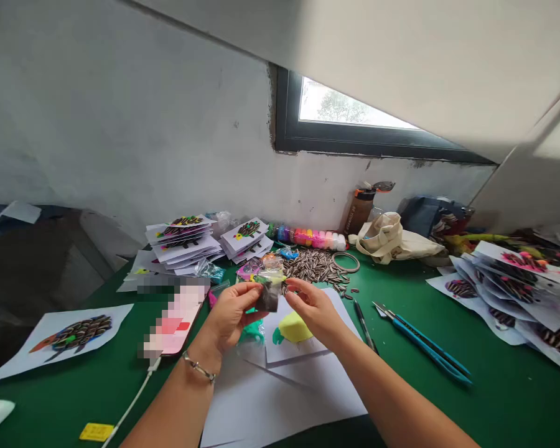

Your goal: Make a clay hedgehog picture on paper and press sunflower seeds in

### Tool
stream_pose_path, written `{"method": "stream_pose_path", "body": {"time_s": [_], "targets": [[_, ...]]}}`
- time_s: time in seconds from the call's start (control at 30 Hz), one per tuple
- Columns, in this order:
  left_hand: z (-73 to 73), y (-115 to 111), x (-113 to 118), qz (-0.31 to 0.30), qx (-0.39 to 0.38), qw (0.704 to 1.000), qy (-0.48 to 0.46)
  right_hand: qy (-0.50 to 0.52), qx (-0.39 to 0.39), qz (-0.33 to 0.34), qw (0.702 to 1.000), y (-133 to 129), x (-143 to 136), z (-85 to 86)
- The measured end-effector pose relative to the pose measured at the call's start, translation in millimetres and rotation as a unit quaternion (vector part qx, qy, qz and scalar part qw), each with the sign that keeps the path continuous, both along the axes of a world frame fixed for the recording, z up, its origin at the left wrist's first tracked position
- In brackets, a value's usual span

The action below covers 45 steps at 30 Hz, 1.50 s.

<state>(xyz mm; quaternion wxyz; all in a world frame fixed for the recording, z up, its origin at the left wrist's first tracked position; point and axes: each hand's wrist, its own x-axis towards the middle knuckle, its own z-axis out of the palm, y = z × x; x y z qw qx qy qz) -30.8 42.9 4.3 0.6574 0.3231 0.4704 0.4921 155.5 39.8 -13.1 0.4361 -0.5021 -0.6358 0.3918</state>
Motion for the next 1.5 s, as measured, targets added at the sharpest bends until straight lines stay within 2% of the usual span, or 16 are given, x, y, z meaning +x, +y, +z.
{"method": "stream_pose_path", "body": {"time_s": [0.07, 0.13, 0.27, 0.37, 0.53, 0.6, 0.7, 0.8, 0.87, 1.1, 1.27, 1.5], "targets": [[-3.5, -4.0, 7.9, -0.073, 0.003, 0.997, -0.003, 0.086, -0.069, 0.021, 0.994, -10.6, 5.6, -0.6], [-8.3, -6.9, 15.0, -0.121, 0.010, 0.993, -0.004, 0.147, -0.101, 0.021, 0.984, -16.1, 9.6, -1.3], [-14.9, -10.4, 24.5, -0.163, 0.015, 0.986, 0.023, 0.235, -0.123, -0.006, 0.964, -17.8, 12.4, -5.1], [-14.9, -12.4, 30.0, -0.175, 0.030, 0.984, 0.023, 0.252, -0.107, -0.016, 0.962, -18.8, 12.2, -6.6], [-15.5, -12.9, 37.0, -0.133, 0.044, 0.986, 0.090, 0.215, -0.083, -0.011, 0.973, -20.5, 15.0, -6.1], [-17.6, -11.8, 37.6, -0.127, 0.060, 0.985, 0.105, 0.175, -0.049, -0.025, 0.983, -20.3, 17.6, -6.6], [-19.2, -10.8, 36.9, -0.133, 0.093, 0.980, 0.115, 0.080, 0.069, -0.052, 0.993, -21.6, 21.0, -7.6], [-16.7, -12.3, 36.3, -0.133, 0.123, 0.973, 0.143, -0.016, 0.189, -0.050, 0.981, -25.4, 21.8, -8.4], [-13.8, -14.5, 36.7, -0.130, 0.146, 0.966, 0.168, -0.067, 0.227, -0.045, 0.971, -27.8, 21.7, -9.6], [-12.3, -20.2, 40.9, -0.148, 0.168, 0.953, 0.203, -0.123, 0.204, -0.047, 0.970, -25.7, 24.1, -16.9], [-15.3, -19.9, 42.6, -0.154, 0.159, 0.952, 0.213, -0.158, 0.175, -0.040, 0.971, -27.6, 23.7, -12.0], [-14.5, -18.1, 40.6, -0.145, 0.156, 0.960, 0.183, -0.060, 0.135, 0.020, 0.989, -26.5, 23.0, -10.4]]}}
